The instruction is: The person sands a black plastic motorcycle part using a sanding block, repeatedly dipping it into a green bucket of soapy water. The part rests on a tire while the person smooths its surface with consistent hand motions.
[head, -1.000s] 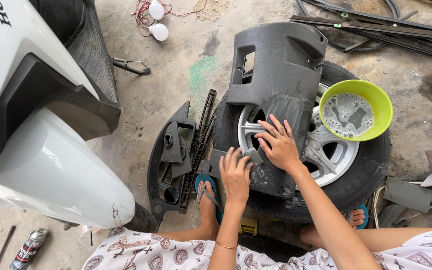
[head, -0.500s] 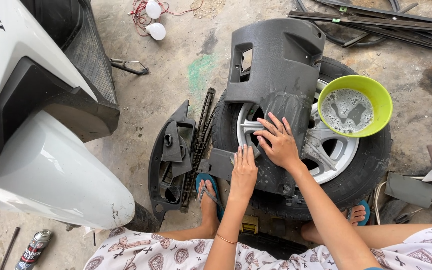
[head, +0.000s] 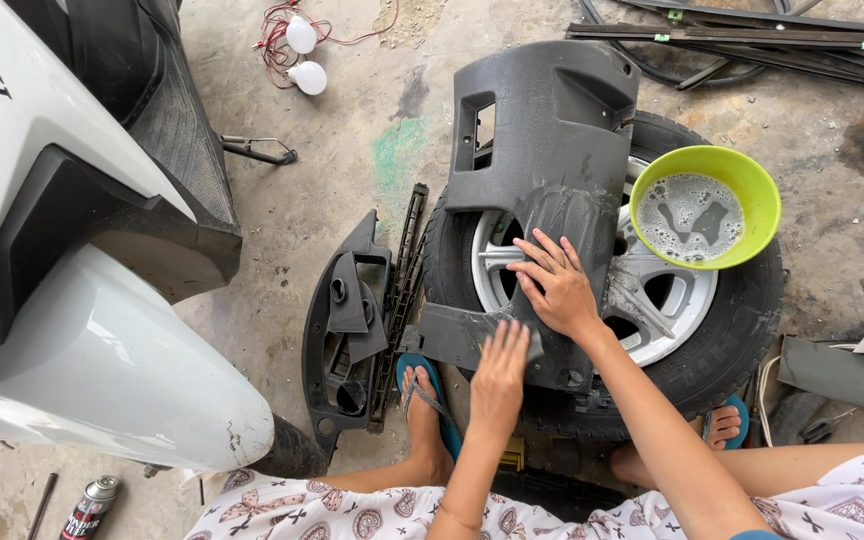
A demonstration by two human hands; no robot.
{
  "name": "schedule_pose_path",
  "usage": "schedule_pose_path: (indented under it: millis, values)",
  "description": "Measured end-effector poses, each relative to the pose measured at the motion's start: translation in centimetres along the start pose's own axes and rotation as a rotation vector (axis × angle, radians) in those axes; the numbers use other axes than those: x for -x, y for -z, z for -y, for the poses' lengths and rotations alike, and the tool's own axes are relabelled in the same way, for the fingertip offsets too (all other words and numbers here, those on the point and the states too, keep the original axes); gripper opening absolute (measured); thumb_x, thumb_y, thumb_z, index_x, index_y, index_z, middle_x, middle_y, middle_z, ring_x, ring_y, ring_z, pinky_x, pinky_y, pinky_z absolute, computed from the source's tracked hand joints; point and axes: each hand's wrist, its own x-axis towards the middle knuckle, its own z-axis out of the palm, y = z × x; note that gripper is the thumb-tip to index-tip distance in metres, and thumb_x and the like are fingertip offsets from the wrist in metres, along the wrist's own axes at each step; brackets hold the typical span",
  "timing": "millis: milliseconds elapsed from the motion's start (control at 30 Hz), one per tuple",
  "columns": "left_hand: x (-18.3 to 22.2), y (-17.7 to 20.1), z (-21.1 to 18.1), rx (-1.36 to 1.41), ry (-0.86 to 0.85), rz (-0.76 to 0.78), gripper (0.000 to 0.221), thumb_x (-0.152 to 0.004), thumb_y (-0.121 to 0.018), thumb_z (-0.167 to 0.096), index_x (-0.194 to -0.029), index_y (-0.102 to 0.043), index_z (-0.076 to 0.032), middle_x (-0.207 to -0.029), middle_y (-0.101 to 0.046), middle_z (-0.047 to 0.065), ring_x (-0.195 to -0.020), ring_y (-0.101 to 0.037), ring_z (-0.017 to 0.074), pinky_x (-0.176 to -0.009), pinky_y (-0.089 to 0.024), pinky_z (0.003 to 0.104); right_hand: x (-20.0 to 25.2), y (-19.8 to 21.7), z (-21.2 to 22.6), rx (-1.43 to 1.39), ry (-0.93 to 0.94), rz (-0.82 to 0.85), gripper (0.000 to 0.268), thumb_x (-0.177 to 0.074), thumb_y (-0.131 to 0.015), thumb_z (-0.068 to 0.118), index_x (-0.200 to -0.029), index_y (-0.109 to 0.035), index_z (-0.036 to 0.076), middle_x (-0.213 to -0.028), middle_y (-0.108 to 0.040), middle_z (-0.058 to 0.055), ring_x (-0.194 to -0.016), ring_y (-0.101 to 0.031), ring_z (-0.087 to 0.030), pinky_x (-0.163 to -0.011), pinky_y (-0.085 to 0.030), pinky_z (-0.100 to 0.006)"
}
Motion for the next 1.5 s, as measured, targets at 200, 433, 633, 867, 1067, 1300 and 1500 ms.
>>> schedule_pose_path:
  millis: [200,433,633,867,1067,1300,1500]
  values:
    - [-3.4,1.5,0.0,-0.136,-0.039,-0.214,0.039,-0.102,-0.055,-0.002,-0.141,-0.060,-0.004,-0.143,-0.062,0.020,-0.135,-0.057,0.0334,-0.114,-0.045,0.043,0.0,0.2,0.5,-0.014,0.007,-0.026,0.021,-0.105,-0.052,0.031,-0.112,-0.072,0.031,-0.147,-0.058,0.010,-0.145,-0.044,-0.018,-0.123,-0.026,-0.043]
    - [-1.4,4.1,-3.6,0.188,0.076,-0.001,0.063,-0.086,-0.057,0.029,-0.143,-0.055,0.003,-0.147,-0.056,0.023,-0.135,-0.057,0.0355,-0.117,-0.045,0.045,0.0,0.9,-0.1,-0.085,0.052,0.084,0.025,-0.104,-0.051,0.024,-0.118,-0.071,0.020,-0.149,-0.056,-0.001,-0.149,-0.039,-0.026,-0.125,-0.022,-0.050]
    - [-5.7,3.7,1.5,-0.081,0.186,-0.287,0.050,-0.099,-0.055,0.006,-0.148,-0.055,-0.006,-0.150,-0.057,0.017,-0.143,-0.048,0.0305,-0.120,-0.036,0.046,0.0,0.0,0.4,-0.003,0.017,-0.044,0.020,-0.102,-0.055,0.029,-0.112,-0.072,0.031,-0.144,-0.062,0.010,-0.142,-0.048,-0.017,-0.122,-0.029,-0.043]
    - [-1.5,1.6,-2.0,0.066,0.133,-0.157,0.046,-0.100,-0.062,-0.007,-0.146,-0.060,-0.011,-0.147,-0.060,0.012,-0.141,-0.050,0.0292,-0.118,-0.034,0.051,0.0,-0.1,0.1,-0.001,0.013,-0.079,0.018,-0.100,-0.058,0.027,-0.109,-0.072,0.031,-0.143,-0.063,0.010,-0.142,-0.050,-0.017,-0.121,-0.030,-0.042]
    - [-2.5,-1.0,-0.5,0.013,0.094,-0.266,0.039,-0.100,-0.061,-0.003,-0.138,-0.065,-0.007,-0.137,-0.067,0.016,-0.132,-0.058,0.0341,-0.115,-0.038,0.058,0.2,0.2,0.4,-0.009,0.019,-0.082,0.017,-0.101,-0.059,0.026,-0.109,-0.073,0.029,-0.142,-0.064,0.009,-0.141,-0.050,-0.019,-0.120,-0.031,-0.043]
    - [-3.4,0.0,0.9,-0.103,0.038,-0.305,0.036,-0.099,-0.065,-0.012,-0.134,-0.070,-0.019,-0.133,-0.071,0.005,-0.132,-0.061,0.0259,-0.115,-0.037,0.056,0.0,-0.3,-0.1,-0.052,-0.005,-0.068,0.017,-0.101,-0.059,0.028,-0.109,-0.074,0.030,-0.142,-0.063,0.010,-0.142,-0.049,-0.017,-0.121,-0.029,-0.042]
    - [-0.7,0.9,-1.6,-0.118,-0.114,-0.202,0.037,-0.100,-0.064,-0.016,-0.137,-0.068,-0.020,-0.143,-0.065,0.002,-0.140,-0.054,0.0231,-0.118,-0.033,0.055,-0.3,0.1,-0.7,-0.155,-0.072,-0.016,0.013,-0.098,-0.063,0.032,-0.104,-0.074,0.035,-0.140,-0.064,0.016,-0.143,-0.047,-0.012,-0.121,-0.026,-0.041]
